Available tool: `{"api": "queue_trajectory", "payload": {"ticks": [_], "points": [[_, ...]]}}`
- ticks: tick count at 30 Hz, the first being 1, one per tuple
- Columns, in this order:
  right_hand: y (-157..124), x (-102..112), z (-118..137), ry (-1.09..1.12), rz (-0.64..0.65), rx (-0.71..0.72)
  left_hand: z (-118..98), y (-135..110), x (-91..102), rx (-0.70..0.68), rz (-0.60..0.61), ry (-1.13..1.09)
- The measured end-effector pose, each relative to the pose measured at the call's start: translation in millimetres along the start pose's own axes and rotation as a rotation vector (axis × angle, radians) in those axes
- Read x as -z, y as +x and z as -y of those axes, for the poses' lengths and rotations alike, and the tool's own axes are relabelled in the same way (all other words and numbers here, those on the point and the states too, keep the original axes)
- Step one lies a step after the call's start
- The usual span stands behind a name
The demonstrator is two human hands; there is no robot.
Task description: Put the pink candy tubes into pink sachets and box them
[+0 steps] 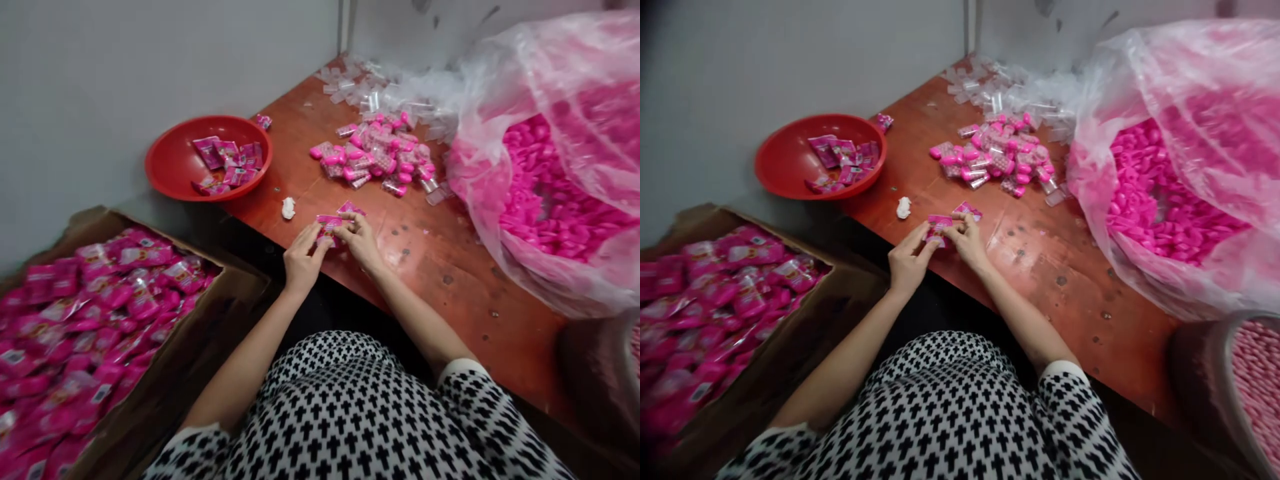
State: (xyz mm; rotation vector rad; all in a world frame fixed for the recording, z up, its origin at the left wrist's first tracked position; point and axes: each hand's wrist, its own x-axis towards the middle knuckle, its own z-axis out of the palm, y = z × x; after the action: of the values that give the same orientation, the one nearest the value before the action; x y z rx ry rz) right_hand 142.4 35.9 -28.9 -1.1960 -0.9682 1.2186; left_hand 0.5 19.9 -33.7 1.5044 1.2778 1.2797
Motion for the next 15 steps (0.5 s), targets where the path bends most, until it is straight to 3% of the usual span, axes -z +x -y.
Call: {"api": "queue_trajectory", "payload": {"ticks": [2, 5, 9, 11, 15], "points": [[-0.5, 4.0, 5.9, -0.013, 0.073, -0.011, -6.4, -1.2, 2.8, 0.209, 0.022, -0.208], [-5.4, 10.3, 13.7, -0.086, 0.197, -0.029, -12.1, -0.8, 4.0, 0.492, 0.179, -0.447], [-5.0, 23.2, 22.4, -0.325, 0.288, 0.006, -15.6, -2.2, 1.6, 0.624, 0.193, -0.510], [7.2, 35.3, 29.1, -0.579, 0.234, 0.079, -15.7, -4.2, -0.5, 0.649, 0.178, -0.494], [54.4, 65.5, 41.8, -1.195, -0.115, 0.176, -14.3, -10.2, -6.8, 0.708, 0.169, -0.502]]}}
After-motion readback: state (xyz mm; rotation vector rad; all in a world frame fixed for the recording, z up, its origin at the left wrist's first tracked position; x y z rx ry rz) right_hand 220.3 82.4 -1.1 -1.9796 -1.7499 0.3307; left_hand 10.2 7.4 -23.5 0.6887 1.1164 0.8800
